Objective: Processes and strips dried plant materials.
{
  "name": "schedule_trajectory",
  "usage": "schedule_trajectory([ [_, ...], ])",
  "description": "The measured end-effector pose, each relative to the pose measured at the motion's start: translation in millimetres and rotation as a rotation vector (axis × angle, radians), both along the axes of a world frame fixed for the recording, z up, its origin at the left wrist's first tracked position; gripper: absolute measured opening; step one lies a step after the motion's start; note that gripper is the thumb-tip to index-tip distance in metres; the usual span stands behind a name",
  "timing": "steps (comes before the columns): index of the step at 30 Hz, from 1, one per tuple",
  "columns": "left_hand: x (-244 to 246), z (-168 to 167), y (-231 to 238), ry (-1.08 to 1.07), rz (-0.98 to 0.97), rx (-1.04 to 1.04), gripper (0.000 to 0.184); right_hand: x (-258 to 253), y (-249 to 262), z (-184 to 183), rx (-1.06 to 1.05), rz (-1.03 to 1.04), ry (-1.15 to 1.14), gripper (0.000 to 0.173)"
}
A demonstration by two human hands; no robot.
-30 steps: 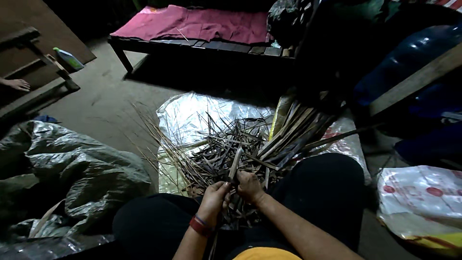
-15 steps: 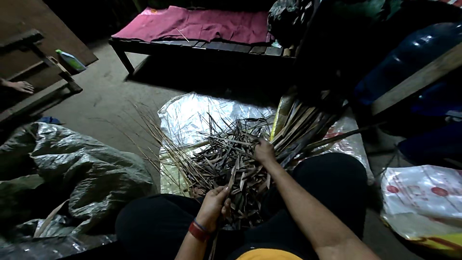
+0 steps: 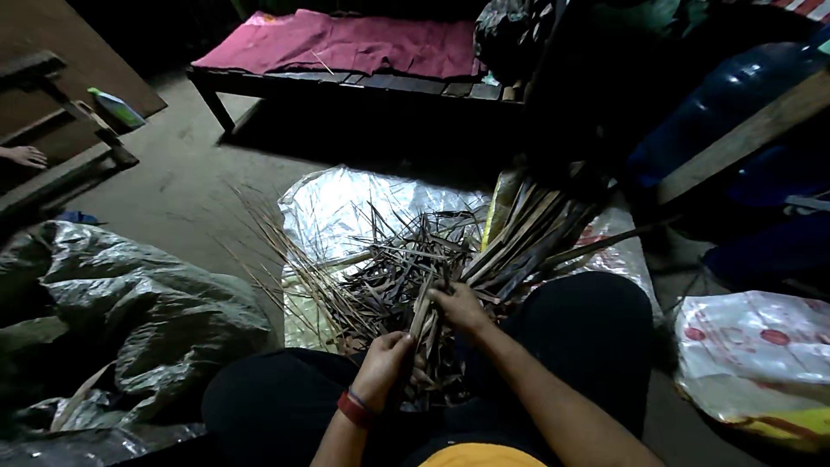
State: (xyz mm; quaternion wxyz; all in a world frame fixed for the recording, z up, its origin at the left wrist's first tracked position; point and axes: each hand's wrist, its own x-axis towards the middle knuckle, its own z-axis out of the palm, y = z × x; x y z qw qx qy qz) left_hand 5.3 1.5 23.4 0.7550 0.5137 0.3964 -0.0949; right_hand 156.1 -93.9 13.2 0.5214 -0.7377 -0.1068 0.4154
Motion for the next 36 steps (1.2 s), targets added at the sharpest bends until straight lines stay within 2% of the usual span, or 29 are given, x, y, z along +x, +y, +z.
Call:
schedule_trajectory([
  [2, -7.3, 2.0, -1.0, -0.001, 0.016, 0.05, 0.024, 3.6, 1.2, -7.3, 0.027, -0.04, -0.052, 0.023],
  [3, -8.1, 3.2, -1.3, 0.003, 0.051, 0.075, 0.022, 0.2, 0.2, -9.1, 0.013, 0.021, -0.084, 0.026],
  [6, -2.5, 2.3, -0.1, -0.011, 0.127, 0.142, 0.021, -24.3, -3.7, -6.5, -0.071, 0.389, -0.211, 0.029],
  [8, 1.5, -2.7, -2.7, -0.057, 0.125, 0.226, 0.02, -38.8, -3.2, -9.5, -0.094, 0.545, -0.263, 0.026],
  [11, 3.9, -8.0, -7.7, -0.108, 0.079, 0.383, 0.02, -39.2, -3.1, -9.9, -0.147, 0.606, -0.314, 0.025],
  [13, 5.0, -7.8, -10.2, -0.106, 0.077, 0.394, 0.019, -37.2, -4.8, -11.5, -0.188, 0.642, -0.389, 0.028],
  [19, 6.9, 4.2, -6.9, -0.037, 0.113, 0.093, 0.022, -36.6, -10.0, -13.2, -0.263, 0.624, -0.573, 0.03],
  [23, 6.0, 5.1, -3.7, -0.034, 0.111, 0.022, 0.021, -42.7, -9.6, -15.7, -0.244, 0.535, -0.765, 0.023],
  [27, 7.1, 8.1, -6.7, -0.019, 0.095, -0.044, 0.022, -31.3, -6.0, -26.7, -0.334, 0.42, -0.818, 0.031],
  [32, 7.6, 6.2, -6.3, -0.051, 0.118, -0.11, 0.025, -25.5, -0.4, -38.1, -0.285, 0.295, -0.998, 0.025],
  [36, 2.1, 6.8, -7.3, -0.059, 0.101, -0.142, 0.024, 3.8, 9.5, -34.6, -0.331, 0.249, -0.904, 0.032],
])
